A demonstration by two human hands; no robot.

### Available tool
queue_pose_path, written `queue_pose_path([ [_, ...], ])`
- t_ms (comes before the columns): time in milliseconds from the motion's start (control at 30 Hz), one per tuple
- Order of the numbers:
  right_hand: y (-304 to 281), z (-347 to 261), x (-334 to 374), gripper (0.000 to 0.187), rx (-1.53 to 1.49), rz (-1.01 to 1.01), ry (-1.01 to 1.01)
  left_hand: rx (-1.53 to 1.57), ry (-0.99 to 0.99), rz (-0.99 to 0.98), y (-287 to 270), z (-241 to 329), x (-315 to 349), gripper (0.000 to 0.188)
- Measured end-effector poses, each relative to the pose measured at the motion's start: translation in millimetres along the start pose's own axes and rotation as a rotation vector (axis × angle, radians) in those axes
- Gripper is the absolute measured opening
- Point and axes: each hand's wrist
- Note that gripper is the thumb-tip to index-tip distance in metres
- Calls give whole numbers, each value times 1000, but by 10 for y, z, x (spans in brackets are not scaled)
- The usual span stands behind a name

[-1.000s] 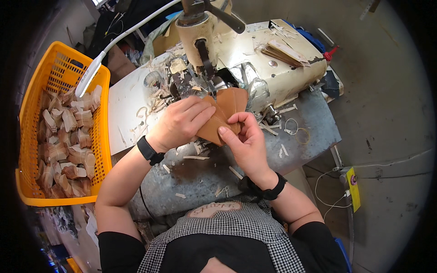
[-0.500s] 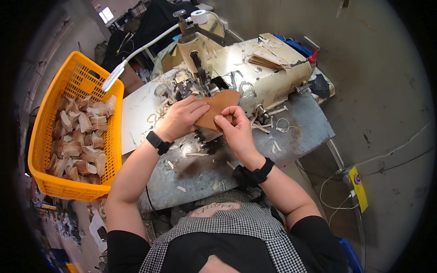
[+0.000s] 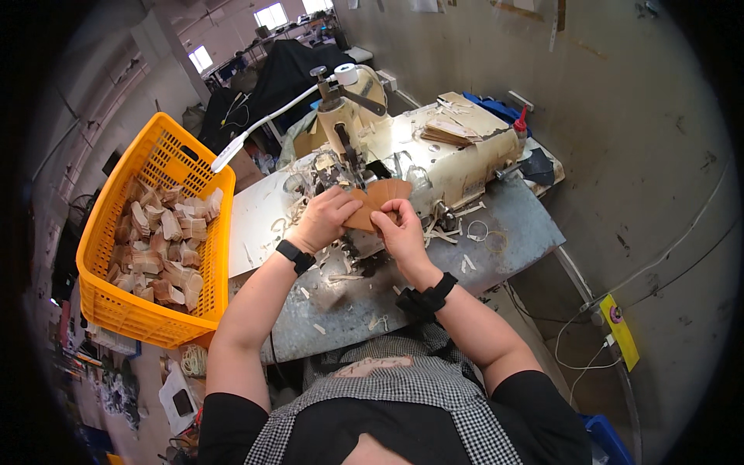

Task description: Skiving the edges of leather shoe components using an industrial skiving machine and then bundling them.

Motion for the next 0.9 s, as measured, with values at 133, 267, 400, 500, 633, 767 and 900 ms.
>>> queue_pose_path([
  [133,-6,11,13,21,-8,9,4,-16,1,13,37,6,-11,40],
  [267,-4,-45,14,20,-5,11,50,-15,0,62,85,-40,-7,40],
  [400,-78,45,-1,21,54,1,-31,90,11,28,13,48,17,41],
  [500,-32,9,16,22,32,-25,-19,52,25,-36,-11,-10,-5,42],
  [633,-9,3,12,23,15,24,14,-4,8,-1,40,-12,-16,43],
  [767,-30,4,6,23,7,-3,12,91,20,7,34,-27,18,41],
  [900,-2,-4,0,23,-11,22,0,7,40,-14,11,-10,-35,43],
])
Point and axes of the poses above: each hand's wrist, its own x-axis away from the middle knuckle, its own y-axis out of the palm, z = x × y, and after that the axes turned 11 degrees about -y, right-handed
